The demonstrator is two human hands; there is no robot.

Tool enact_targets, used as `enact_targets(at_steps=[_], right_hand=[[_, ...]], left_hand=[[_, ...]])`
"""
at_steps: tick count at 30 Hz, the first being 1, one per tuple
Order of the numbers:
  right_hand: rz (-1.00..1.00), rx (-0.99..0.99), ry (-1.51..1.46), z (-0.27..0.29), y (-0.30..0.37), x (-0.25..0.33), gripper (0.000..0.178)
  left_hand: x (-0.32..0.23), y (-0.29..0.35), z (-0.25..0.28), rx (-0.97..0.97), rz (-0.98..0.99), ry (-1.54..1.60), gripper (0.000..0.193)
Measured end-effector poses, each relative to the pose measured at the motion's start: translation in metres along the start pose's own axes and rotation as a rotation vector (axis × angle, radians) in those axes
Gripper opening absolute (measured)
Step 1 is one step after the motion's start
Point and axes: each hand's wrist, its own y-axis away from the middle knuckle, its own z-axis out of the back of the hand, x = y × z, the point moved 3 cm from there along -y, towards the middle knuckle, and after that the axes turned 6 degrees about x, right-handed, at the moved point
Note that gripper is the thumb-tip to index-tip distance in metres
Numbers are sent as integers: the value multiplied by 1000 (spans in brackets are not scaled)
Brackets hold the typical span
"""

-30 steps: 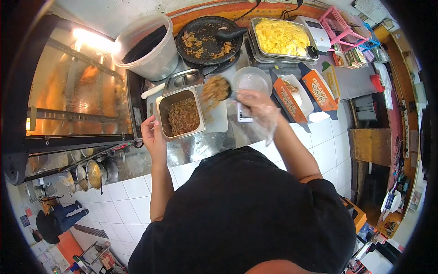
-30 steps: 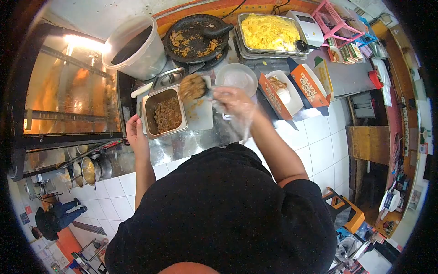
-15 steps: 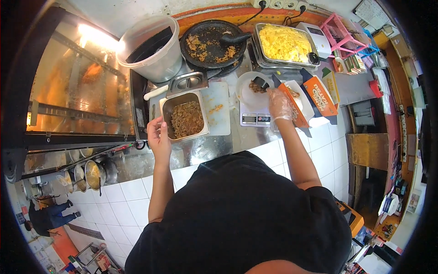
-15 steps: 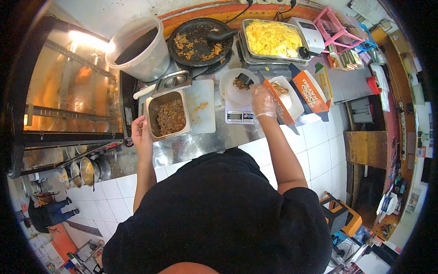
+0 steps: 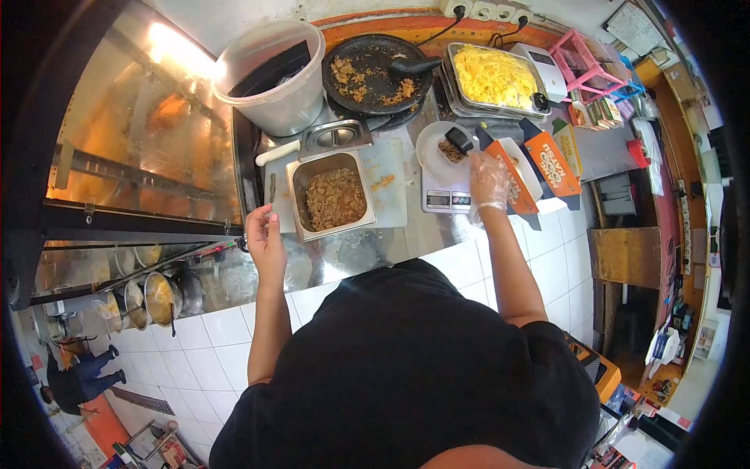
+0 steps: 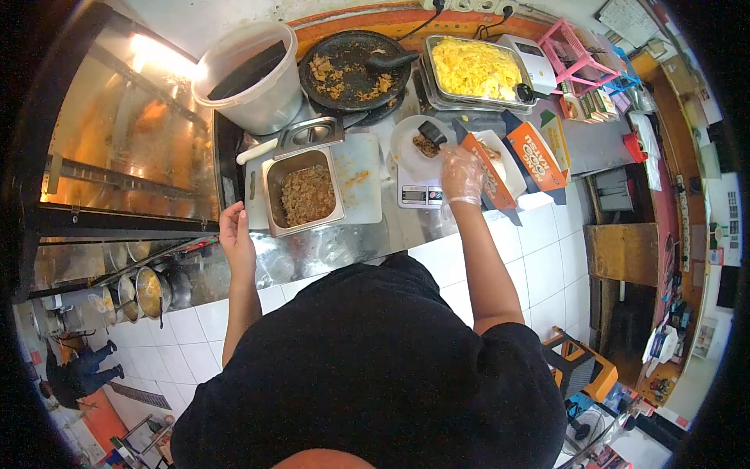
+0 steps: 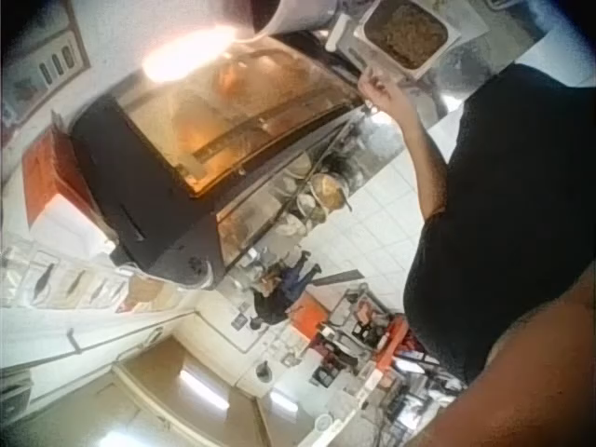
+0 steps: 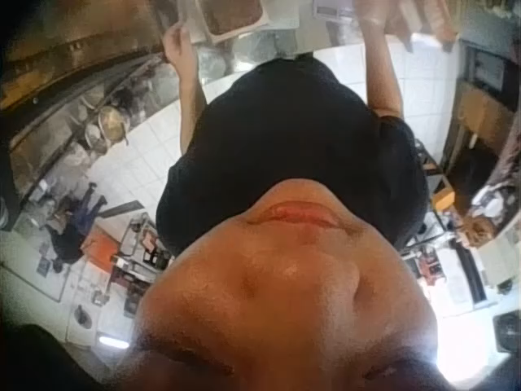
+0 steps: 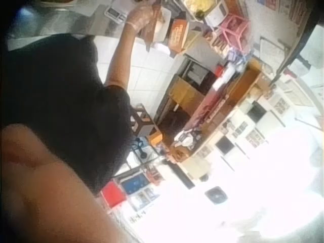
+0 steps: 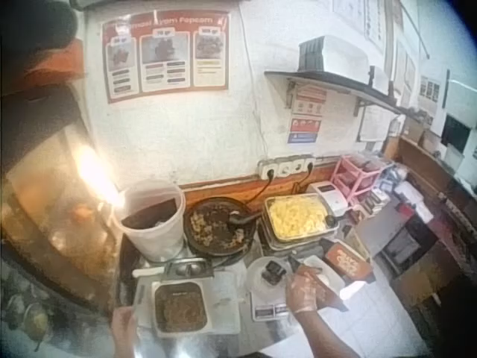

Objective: Cutting chicken katsu, plating rice and egg, and packing them into delivery boxes.

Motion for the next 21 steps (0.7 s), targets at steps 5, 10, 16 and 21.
enact_targets(at_steps=[5, 10, 16, 21], right_hand=[[-101, -106, 15, 19, 1, 13, 24], [-25, -92, -782, 24, 17, 71, 19], [93, 206, -961, -7, 55, 186, 22], [111, 254, -853, -6, 57, 207, 23]], left_hand=[[1, 0, 13, 39, -11, 12, 18], [-1, 7, 26, 78, -9, -7, 18], [2, 15, 31, 125, 16, 51, 18], [11, 21, 51, 147, 19, -20, 19]])
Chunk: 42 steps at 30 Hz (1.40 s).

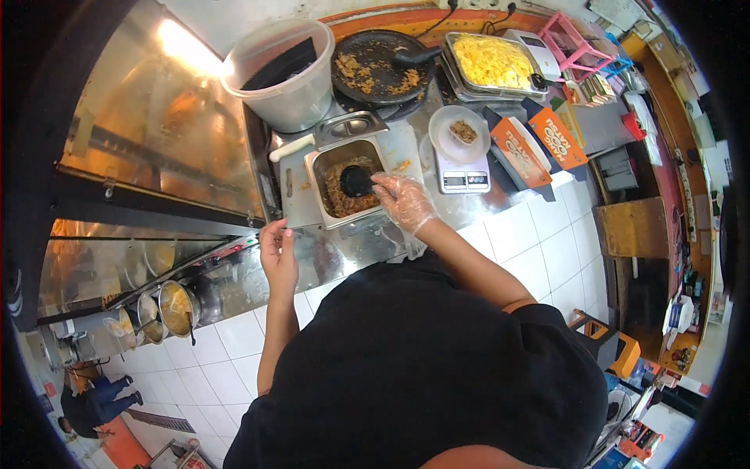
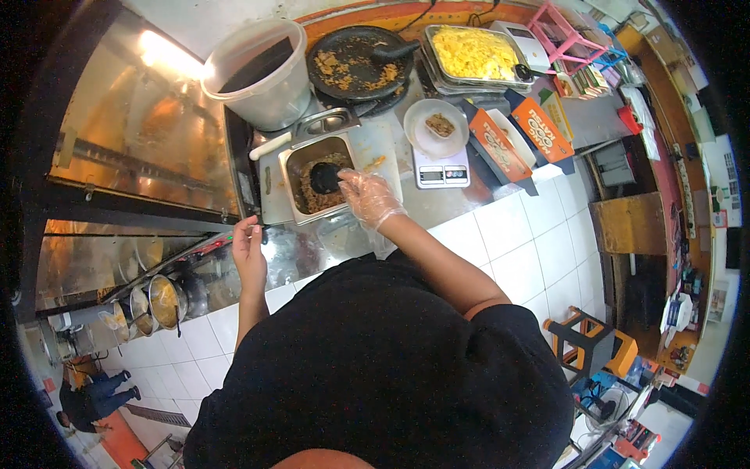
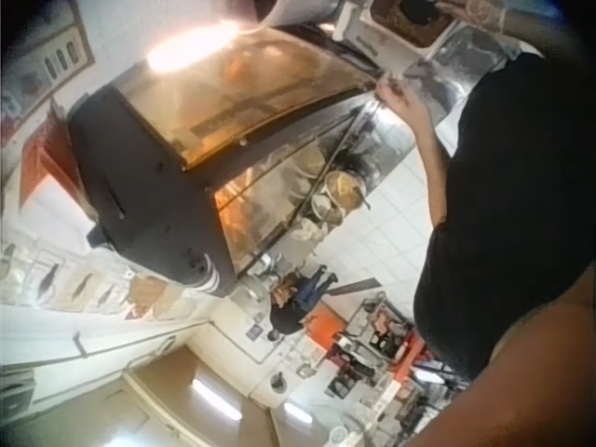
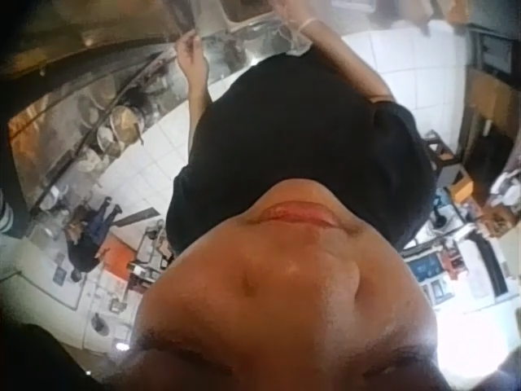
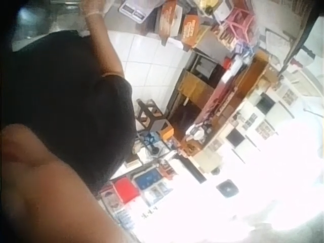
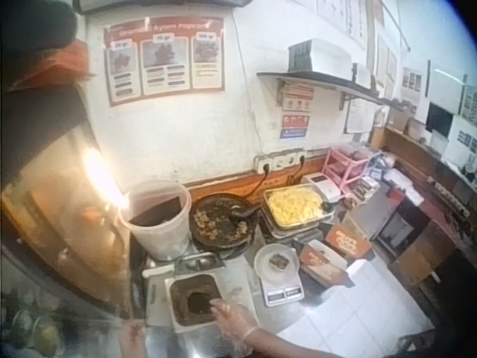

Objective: Cutting chicken katsu, plating rice and egg, and packing them into delivery boxes.

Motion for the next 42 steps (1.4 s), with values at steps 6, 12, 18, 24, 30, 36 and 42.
enact_targets(at_steps=[6, 12, 18, 24, 30, 36, 42], right_hand=[[62, 11, 445, 14, -5, -3, 24], [398, 55, 589, 19, 12, 16, 22], [439, 23, 482, 15, 19, 9, 28], [321, -284, 300, 44, 24, -9, 25], [-262, -434, -629, 71, 21, -32, 20], [-12, -511, -413, 87, 2, -13, 19], [443, -166, 375, 30, -19, 32, 20]], left_hand=[[-22, -23, -25, 97, -94, -191, 22], [-56, -127, -87, 295, -345, -586, 35], [-3, -185, -129, 692, -330, -972, 33], [-9, -184, -132, 596, -458, -965, 16], [-57, -155, -98, 221, -701, -924, 10], [-74, -61, -78, 281, -752, -813, 16], [-28, -17, -70, 345, -614, -655, 21]])
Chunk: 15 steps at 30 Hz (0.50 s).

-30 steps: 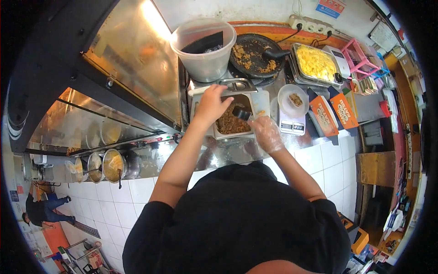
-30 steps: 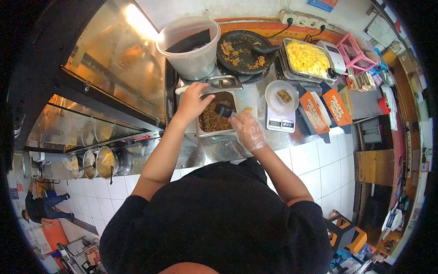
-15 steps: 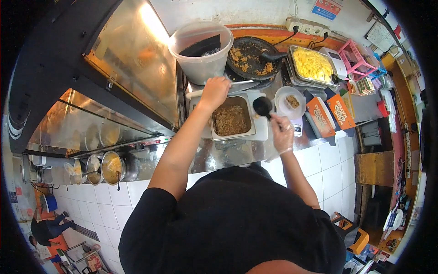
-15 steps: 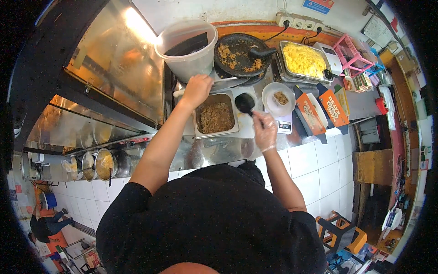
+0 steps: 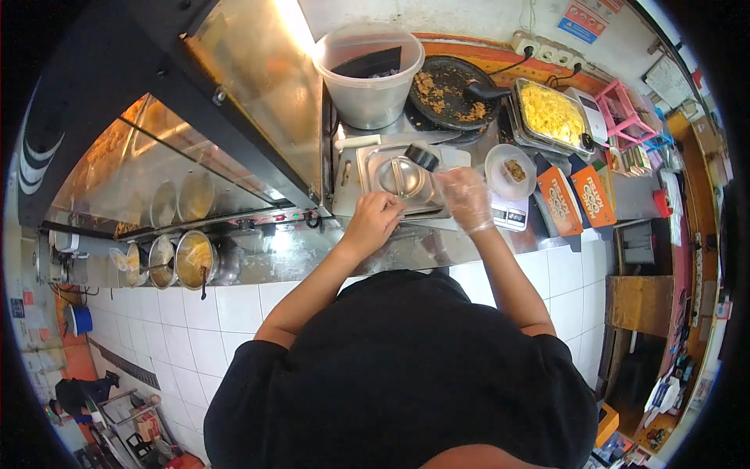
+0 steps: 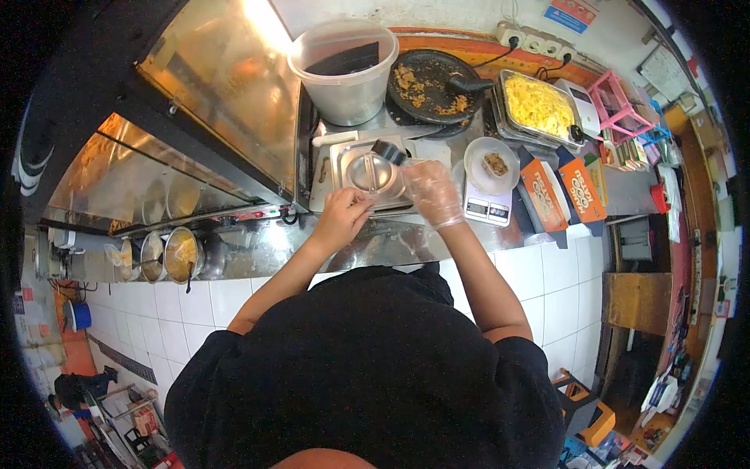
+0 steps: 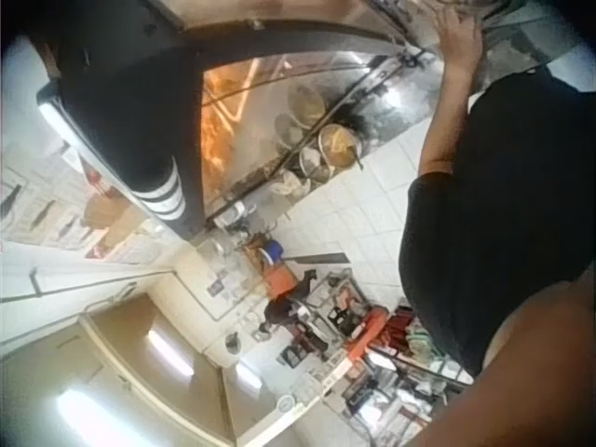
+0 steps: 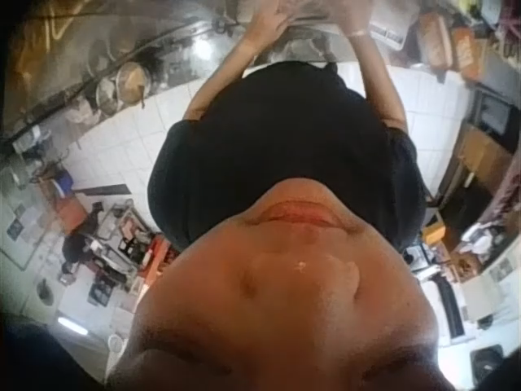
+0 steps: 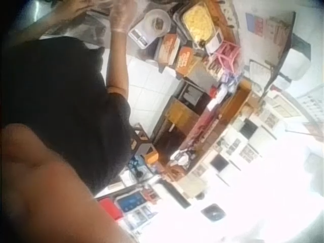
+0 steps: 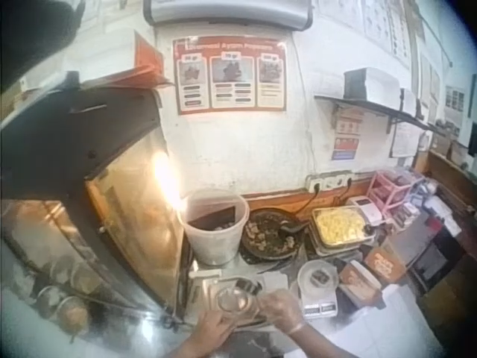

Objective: Cutting chicken katsu, plating rice and egg, and packing them into delivery boxes.

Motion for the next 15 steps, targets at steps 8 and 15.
enact_targets(at_steps=[8, 15], right_hand=[[258, 313, 141, -56, -2, -6, 20], [-301, 23, 1, -22, 19, -36, 46]], left_hand=[[-4, 5, -2, 79, -84, 107, 29], [46, 29, -27, -306, 736, 544, 48]])
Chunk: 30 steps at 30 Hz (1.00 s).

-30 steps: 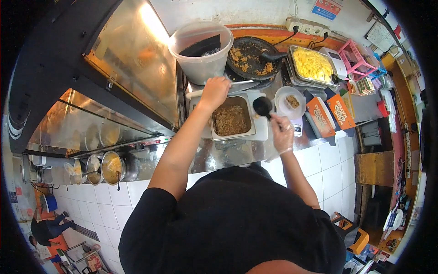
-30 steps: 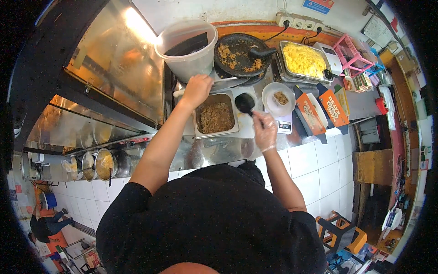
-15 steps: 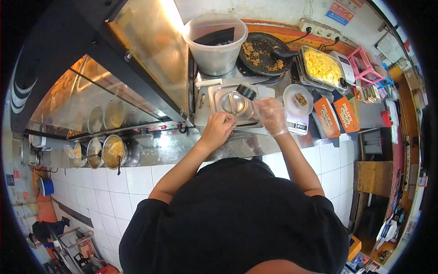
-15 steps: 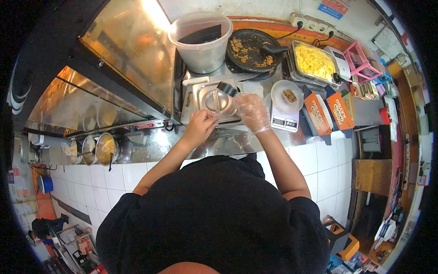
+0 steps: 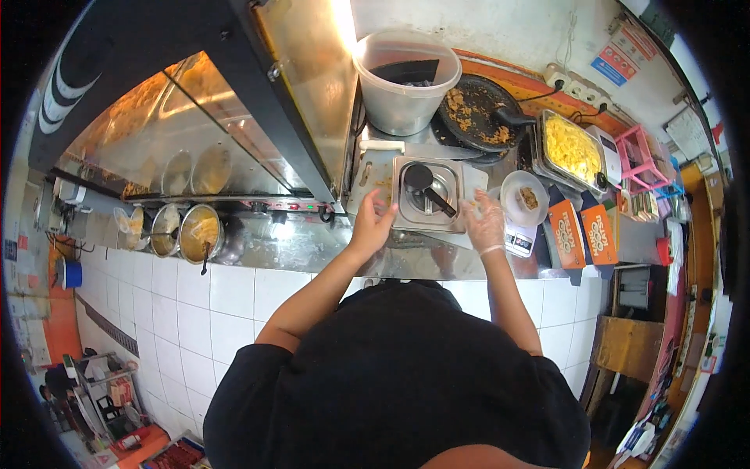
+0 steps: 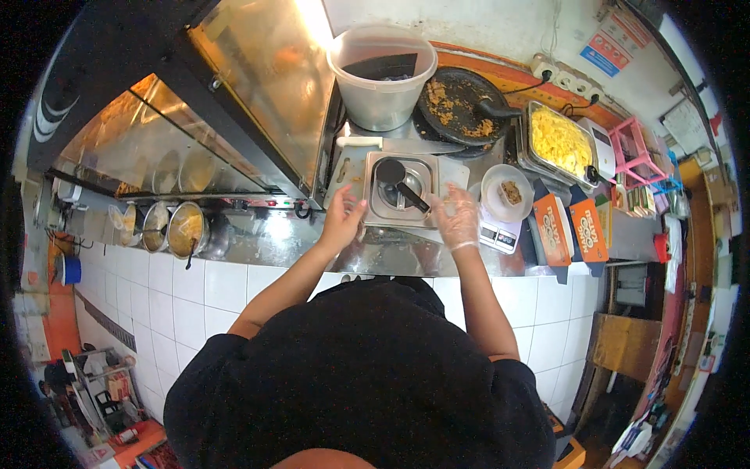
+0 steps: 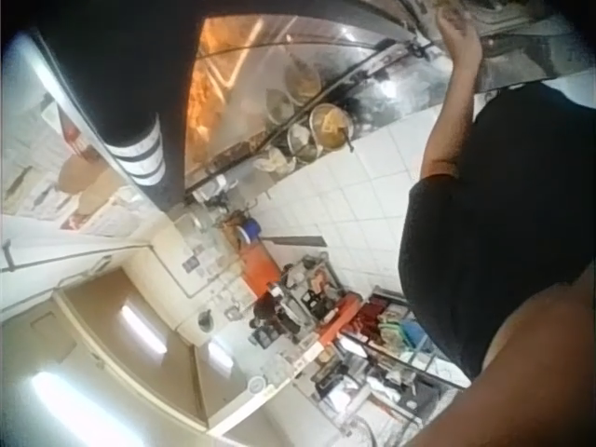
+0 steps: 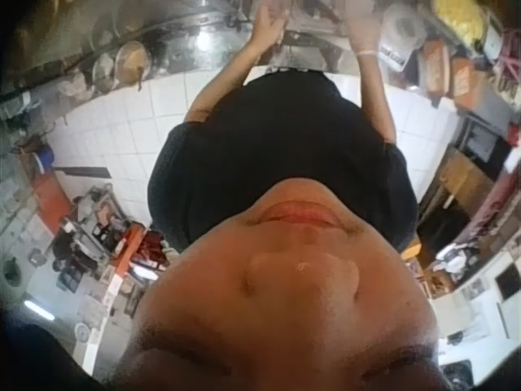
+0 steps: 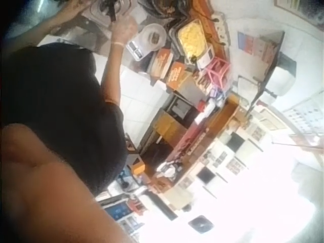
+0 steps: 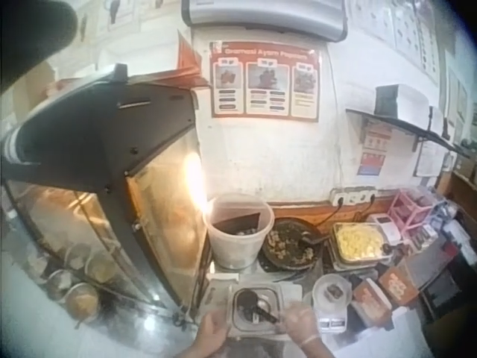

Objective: Cutting chicken katsu, plating rice and egg, and packing them into delivery boxes.

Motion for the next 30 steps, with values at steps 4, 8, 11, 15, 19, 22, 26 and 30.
enact_targets(at_steps=[4, 8, 11, 15, 19, 22, 26, 30], right_hand=[[-465, 457, -377, -46, 12, -55, 44], [-212, 416, -387, -32, 33, 0, 30], [70, 193, 13, -33, 64, -37, 28], [-164, 559, -390, -8, 85, 48, 28], [46, 654, -416, -37, 90, 126, 26], [137, 849, -437, -66, 90, 233, 24], [452, 940, -553, -158, 84, 353, 23], [416, 1049, -691, -236, 60, 487, 27]], left_hand=[[5, -6, -19, 249, 300, 412, 43], [21, 24, -18, 117, 144, 340, 32], [18, 56, -13, 81, -10, 78, 34], [-20, 132, 51, 75, 23, 227, 33], [-35, 190, 138, 54, 166, 87, 31], [-30, 234, 209, -88, 259, 184, 30], [-33, 271, 327, -427, 196, 311, 33], [-37, 262, 462, -607, 61, 210, 26]])
